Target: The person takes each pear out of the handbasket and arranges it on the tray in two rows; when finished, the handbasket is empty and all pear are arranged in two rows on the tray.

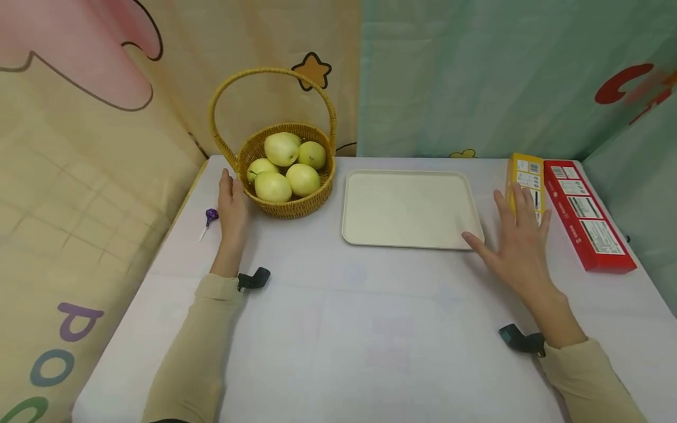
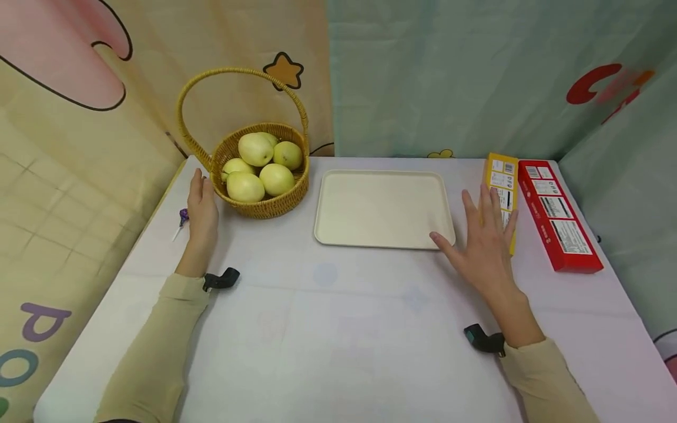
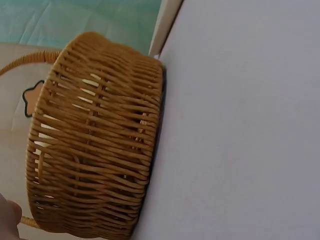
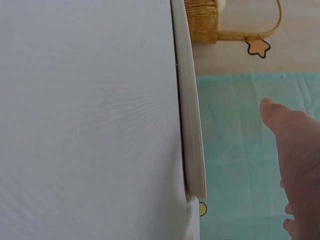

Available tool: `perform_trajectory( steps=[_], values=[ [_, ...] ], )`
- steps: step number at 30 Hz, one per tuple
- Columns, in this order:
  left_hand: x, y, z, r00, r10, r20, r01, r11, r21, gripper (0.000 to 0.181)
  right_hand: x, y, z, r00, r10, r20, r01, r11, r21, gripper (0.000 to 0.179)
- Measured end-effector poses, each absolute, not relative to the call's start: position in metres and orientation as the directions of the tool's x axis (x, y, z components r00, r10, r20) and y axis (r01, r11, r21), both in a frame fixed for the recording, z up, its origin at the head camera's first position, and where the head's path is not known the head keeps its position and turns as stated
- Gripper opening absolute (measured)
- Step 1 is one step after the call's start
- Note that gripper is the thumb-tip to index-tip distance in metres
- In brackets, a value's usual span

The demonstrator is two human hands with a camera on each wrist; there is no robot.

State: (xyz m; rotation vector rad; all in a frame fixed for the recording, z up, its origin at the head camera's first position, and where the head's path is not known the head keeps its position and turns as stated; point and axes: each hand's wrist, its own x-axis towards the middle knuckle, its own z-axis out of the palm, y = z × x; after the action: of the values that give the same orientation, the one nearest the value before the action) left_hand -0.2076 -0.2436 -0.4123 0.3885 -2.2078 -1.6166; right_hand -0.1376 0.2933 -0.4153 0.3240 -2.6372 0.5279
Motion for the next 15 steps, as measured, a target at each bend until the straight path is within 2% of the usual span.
perform_trajectory(
  steps=[3,6,15],
  values=[
    [-0.222,-0.248,-0.417,-0.898,-0.436,0.066,0.009,0.132,0.991,0.062,-0.135,0.296,-0.418,-0.887,-0.135,0.442,-0.295,0.901,-0.317,0.101],
    [-0.23,-0.25,-0.422,-0.897,-0.439,0.051,0.039,0.035,0.999,0.062,-0.135,0.297,-0.42,-0.89,-0.137,0.435,-0.297,0.898,-0.325,0.102],
    [-0.23,-0.247,-0.417,-0.911,-0.408,0.052,0.067,-0.022,0.997,0.062,-0.139,0.299,-0.421,-0.884,-0.138,0.446,-0.311,0.887,-0.342,0.1]
  ],
)
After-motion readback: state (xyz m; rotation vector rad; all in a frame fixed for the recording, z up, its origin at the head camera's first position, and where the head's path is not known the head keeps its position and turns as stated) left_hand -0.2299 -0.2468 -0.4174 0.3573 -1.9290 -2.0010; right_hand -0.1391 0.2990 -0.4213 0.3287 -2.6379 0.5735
